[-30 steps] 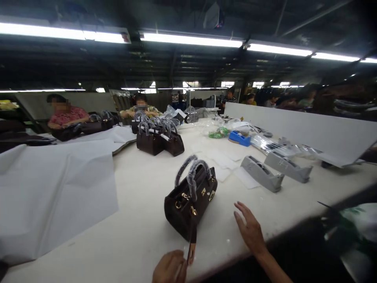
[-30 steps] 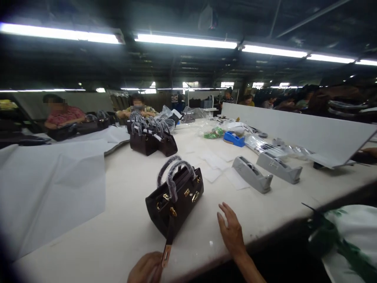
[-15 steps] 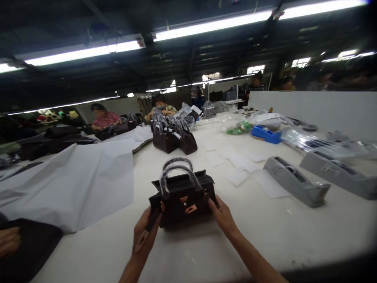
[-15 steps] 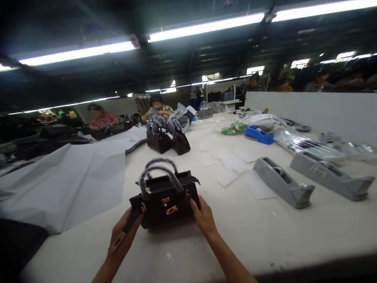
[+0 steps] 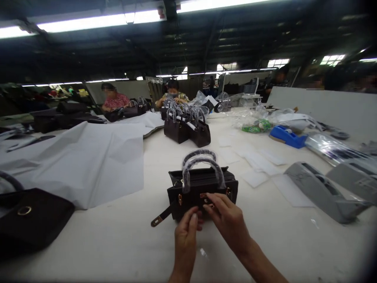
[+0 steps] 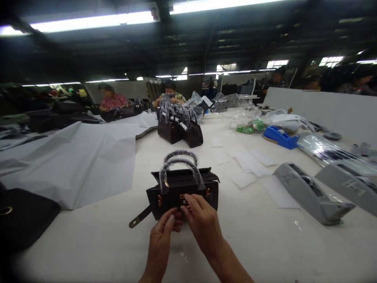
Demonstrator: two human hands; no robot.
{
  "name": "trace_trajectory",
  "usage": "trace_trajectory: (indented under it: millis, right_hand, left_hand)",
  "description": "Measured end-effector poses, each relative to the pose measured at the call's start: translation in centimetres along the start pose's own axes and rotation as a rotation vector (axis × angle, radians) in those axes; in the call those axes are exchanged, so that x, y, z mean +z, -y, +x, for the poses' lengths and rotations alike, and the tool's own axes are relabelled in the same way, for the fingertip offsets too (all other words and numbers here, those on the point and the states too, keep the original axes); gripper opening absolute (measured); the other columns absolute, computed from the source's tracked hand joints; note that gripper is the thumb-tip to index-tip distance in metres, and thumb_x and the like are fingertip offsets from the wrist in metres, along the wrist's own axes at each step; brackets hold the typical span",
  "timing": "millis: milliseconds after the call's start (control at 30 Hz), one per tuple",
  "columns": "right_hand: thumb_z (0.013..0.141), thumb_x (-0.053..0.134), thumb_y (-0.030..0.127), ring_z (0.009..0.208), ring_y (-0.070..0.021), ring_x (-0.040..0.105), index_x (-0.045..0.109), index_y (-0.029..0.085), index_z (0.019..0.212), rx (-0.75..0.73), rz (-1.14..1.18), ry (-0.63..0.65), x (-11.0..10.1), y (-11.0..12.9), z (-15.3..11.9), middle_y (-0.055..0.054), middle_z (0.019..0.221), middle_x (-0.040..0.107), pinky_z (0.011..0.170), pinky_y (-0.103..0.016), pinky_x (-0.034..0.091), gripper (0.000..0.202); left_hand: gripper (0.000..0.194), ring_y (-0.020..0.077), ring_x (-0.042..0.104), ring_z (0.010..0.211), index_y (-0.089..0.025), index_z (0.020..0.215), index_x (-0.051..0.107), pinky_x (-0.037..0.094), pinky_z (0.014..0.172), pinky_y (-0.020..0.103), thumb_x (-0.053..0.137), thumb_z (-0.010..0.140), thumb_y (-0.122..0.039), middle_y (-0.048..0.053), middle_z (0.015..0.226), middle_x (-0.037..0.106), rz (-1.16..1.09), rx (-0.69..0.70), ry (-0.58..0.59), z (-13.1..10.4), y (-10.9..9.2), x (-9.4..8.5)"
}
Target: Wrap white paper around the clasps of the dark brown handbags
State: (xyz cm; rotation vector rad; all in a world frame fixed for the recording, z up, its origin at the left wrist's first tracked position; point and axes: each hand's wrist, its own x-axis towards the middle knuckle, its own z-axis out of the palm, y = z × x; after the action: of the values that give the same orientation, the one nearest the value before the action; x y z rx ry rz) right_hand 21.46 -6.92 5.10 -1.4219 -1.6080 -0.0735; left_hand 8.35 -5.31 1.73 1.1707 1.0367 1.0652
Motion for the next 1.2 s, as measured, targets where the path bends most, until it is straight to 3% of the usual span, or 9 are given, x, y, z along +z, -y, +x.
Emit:
trace_trajectory:
  millis: [133, 267, 433, 567, 733, 933, 1067, 1200]
  right_hand:
    - [0.084, 0.046, 0.016, 0.077, -0.0139, 0.059, 0.058, 0.018, 0.090, 0.061, -0.041, 0.043, 1.1, 0.2, 0.5, -0.005, 0.087, 0.060, 0.069, -0.025, 0.048, 0.013]
    - [0.083, 0.048, 0.022, 0.069, -0.0146, 0.058, 0.058, 0.018, 0.081, 0.227, -0.029, 0.076, 0.9, 0.7, 0.7, -0.004, 0.077, 0.060, 0.064, -0.026, 0.046, 0.011]
    - [0.082, 0.051, 0.038, 0.049, -0.0112, 0.053, 0.059, 0.016, 0.081, 0.713, 0.399, 0.193, 0.3, 0.4, 0.9, 0.000, 0.058, 0.057, 0.048, -0.022, 0.044, 0.023]
    - [0.076, 0.061, 0.038, 0.047, -0.0087, 0.050, 0.061, 0.014, 0.084, 0.900, 0.736, 0.148, 0.6, -0.4, 0.6, 0.001, 0.057, 0.057, 0.047, -0.020, 0.042, 0.025]
    - [0.073, 0.065, 0.034, 0.050, -0.0082, 0.051, 0.064, 0.014, 0.083, 0.963, 0.892, 0.079, 1.7, 0.6, -0.1, 0.000, 0.061, 0.060, 0.052, -0.021, 0.044, 0.022]
    - [0.074, 0.064, 0.034, 0.055, -0.0101, 0.053, 0.065, 0.015, 0.084, 0.979, 0.977, 0.031, 2.8, 2.6, -0.8, -0.001, 0.061, 0.060, 0.057, -0.023, 0.045, 0.021]
    - [0.071, 0.066, 0.035, 0.054, -0.0099, 0.051, 0.066, 0.016, 0.083, 0.991, 0.967, -0.020, 2.9, 2.6, -1.2, 0.000, 0.060, 0.059, 0.055, -0.022, 0.044, 0.022]
    - [0.073, 0.065, 0.034, 0.055, -0.0092, 0.051, 0.066, 0.017, 0.085, 0.991, 0.983, -0.029, 3.0, 2.3, -1.6, 0.001, 0.059, 0.058, 0.056, -0.021, 0.044, 0.022]
  left_hand:
    - [0.045, 0.0188, 0.059, 0.082, -0.013, 0.106, 0.059, 0.047, 0.068, 0.028, 0.042, 0.082, -0.047, 0.012, 0.098, 0.063, -0.321, -0.120, 0.118, 2.1, -0.8, 1.3]
    - [0.047, 0.0177, 0.058, 0.080, -0.012, 0.105, 0.061, 0.045, 0.064, 0.026, 0.036, 0.085, -0.047, 0.011, 0.094, 0.064, -0.272, -0.120, 0.142, 2.0, -0.7, 1.4]
    - [0.038, 0.0131, 0.057, 0.068, -0.016, 0.105, 0.060, 0.043, 0.055, 0.021, 0.049, 0.081, -0.043, 0.006, 0.082, 0.065, -0.159, -0.075, 0.109, 1.7, -0.4, 2.1]
    - [0.035, 0.0112, 0.056, 0.061, -0.014, 0.096, 0.062, 0.046, 0.055, 0.020, 0.058, 0.074, -0.042, 0.004, 0.072, 0.064, -0.195, -0.125, 0.019, 2.2, -0.1, 3.2]
    - [0.031, 0.0106, 0.055, 0.051, -0.013, 0.083, 0.059, 0.048, 0.050, 0.020, 0.064, 0.069, -0.040, 0.000, 0.058, 0.060, -0.222, -0.146, -0.013, 2.4, -1.0, 2.3]
    - [0.021, 0.0108, 0.055, 0.051, -0.016, 0.076, 0.056, 0.047, 0.050, 0.020, 0.057, 0.075, -0.037, -0.001, 0.056, 0.058, 0.104, -0.035, 0.099, 2.3, -3.4, -0.5]
    - [0.018, 0.0094, 0.052, 0.049, -0.017, 0.068, 0.054, 0.043, 0.051, 0.019, 0.054, 0.078, -0.033, -0.002, 0.055, 0.055, 0.314, 0.163, 0.086, 2.0, -3.5, -0.4]
    - [0.016, 0.0102, 0.054, 0.050, -0.018, 0.085, 0.055, 0.045, 0.052, 0.020, 0.052, 0.079, -0.033, -0.004, 0.054, 0.056, 0.305, 0.160, 0.050, 1.8, -2.9, -0.2]
